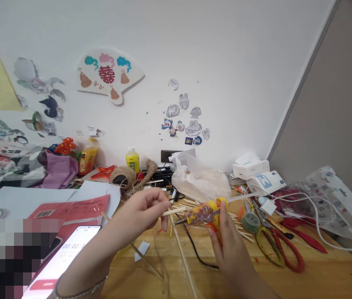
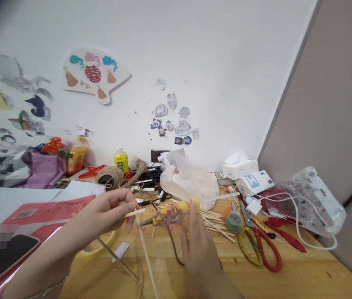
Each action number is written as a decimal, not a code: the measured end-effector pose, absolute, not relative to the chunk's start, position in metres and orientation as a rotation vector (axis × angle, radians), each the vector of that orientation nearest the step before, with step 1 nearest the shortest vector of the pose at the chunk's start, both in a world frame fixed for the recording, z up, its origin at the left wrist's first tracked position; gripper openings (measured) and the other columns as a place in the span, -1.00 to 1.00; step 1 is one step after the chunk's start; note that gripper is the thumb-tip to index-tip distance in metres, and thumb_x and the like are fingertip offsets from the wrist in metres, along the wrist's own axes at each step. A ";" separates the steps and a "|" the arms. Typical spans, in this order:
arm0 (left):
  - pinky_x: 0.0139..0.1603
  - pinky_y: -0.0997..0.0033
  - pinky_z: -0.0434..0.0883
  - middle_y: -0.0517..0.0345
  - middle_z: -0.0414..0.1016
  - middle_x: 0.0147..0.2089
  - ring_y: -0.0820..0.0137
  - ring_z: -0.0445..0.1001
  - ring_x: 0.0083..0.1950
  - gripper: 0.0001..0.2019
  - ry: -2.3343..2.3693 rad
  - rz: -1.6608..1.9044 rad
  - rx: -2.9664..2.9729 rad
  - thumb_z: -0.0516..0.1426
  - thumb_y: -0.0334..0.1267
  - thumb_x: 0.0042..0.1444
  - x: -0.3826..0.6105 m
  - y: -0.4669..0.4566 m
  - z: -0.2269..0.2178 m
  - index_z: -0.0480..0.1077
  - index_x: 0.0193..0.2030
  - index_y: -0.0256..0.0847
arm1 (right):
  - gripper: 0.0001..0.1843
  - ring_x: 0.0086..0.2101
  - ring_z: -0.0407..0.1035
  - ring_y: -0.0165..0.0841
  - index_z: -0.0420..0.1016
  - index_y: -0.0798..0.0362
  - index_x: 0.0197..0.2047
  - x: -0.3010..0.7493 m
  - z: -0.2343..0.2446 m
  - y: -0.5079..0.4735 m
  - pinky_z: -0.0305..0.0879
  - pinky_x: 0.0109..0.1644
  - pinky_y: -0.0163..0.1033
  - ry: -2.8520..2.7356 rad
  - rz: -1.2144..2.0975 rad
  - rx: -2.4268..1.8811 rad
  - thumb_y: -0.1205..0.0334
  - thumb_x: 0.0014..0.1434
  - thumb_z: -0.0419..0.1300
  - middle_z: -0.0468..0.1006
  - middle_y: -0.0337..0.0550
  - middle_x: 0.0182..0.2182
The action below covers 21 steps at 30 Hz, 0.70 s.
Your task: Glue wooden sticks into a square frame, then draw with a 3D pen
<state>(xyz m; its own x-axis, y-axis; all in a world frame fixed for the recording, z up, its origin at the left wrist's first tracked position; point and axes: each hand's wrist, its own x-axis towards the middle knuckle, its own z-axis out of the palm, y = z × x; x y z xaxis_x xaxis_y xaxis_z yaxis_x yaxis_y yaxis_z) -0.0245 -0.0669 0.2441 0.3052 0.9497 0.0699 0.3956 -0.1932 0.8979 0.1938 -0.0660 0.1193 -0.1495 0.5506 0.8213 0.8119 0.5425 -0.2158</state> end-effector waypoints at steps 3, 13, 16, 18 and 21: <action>-0.67 0.60 -0.03 0.29 0.38 -0.63 0.58 0.05 -0.64 -0.78 1.183 0.874 1.736 0.03 -0.10 0.09 -0.025 -0.067 0.244 0.22 -0.46 -0.18 | -0.36 0.09 0.30 -0.12 -0.44 0.09 0.39 0.193 0.117 -0.065 0.39 0.00 -0.05 -1.826 -0.383 -1.139 0.22 0.35 -0.21 0.30 0.19 0.15; -0.64 0.57 0.00 0.36 0.27 -0.67 0.56 0.16 -0.62 -0.79 1.191 0.920 1.742 0.03 -0.12 0.07 -0.023 -0.067 0.245 0.23 -0.49 -0.17 | -0.37 -0.03 0.38 -0.07 -0.10 0.23 0.34 0.199 0.082 -0.023 0.39 -0.07 -0.07 -2.008 -0.093 -1.572 0.26 0.26 -0.04 0.45 0.20 -0.05; -0.62 0.55 0.01 0.40 0.22 -0.69 0.55 0.15 -0.64 -0.78 1.222 0.917 1.769 0.03 -0.11 0.06 -0.021 -0.067 0.245 0.22 -0.51 -0.16 | -0.38 -0.01 0.35 -0.12 0.02 0.27 0.30 0.201 0.069 -0.013 0.31 0.02 -0.12 -2.041 0.045 -1.678 0.34 0.20 0.03 0.44 0.19 -0.04; -0.61 0.55 0.03 0.41 0.19 -0.69 0.55 0.15 -0.64 -0.78 1.231 0.921 1.782 0.04 -0.11 0.05 -0.021 -0.066 0.244 0.22 -0.51 -0.16 | -0.38 -0.04 0.36 -0.15 0.05 0.29 0.29 0.200 0.065 -0.011 0.29 0.02 -0.15 -2.069 0.107 -1.710 0.39 0.18 0.05 0.45 0.18 -0.06; -0.61 0.55 0.04 0.42 0.17 -0.69 0.55 0.14 -0.64 -0.79 1.222 0.936 1.787 0.03 -0.11 0.04 -0.021 -0.065 0.242 0.21 -0.51 -0.16 | -0.41 -0.09 0.35 -0.07 0.17 0.25 0.25 0.195 0.069 -0.014 0.26 0.00 -0.04 -2.073 0.068 -1.798 0.44 0.13 0.09 0.47 0.18 -0.13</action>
<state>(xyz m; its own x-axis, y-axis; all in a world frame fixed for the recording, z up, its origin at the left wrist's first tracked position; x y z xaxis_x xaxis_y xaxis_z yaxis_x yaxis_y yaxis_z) -0.0209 -0.0652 0.2417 0.2723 0.9507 0.1486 0.3905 -0.2503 0.8859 0.1954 -0.0136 0.0695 -0.0976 0.9604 0.2609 0.9414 0.1741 -0.2889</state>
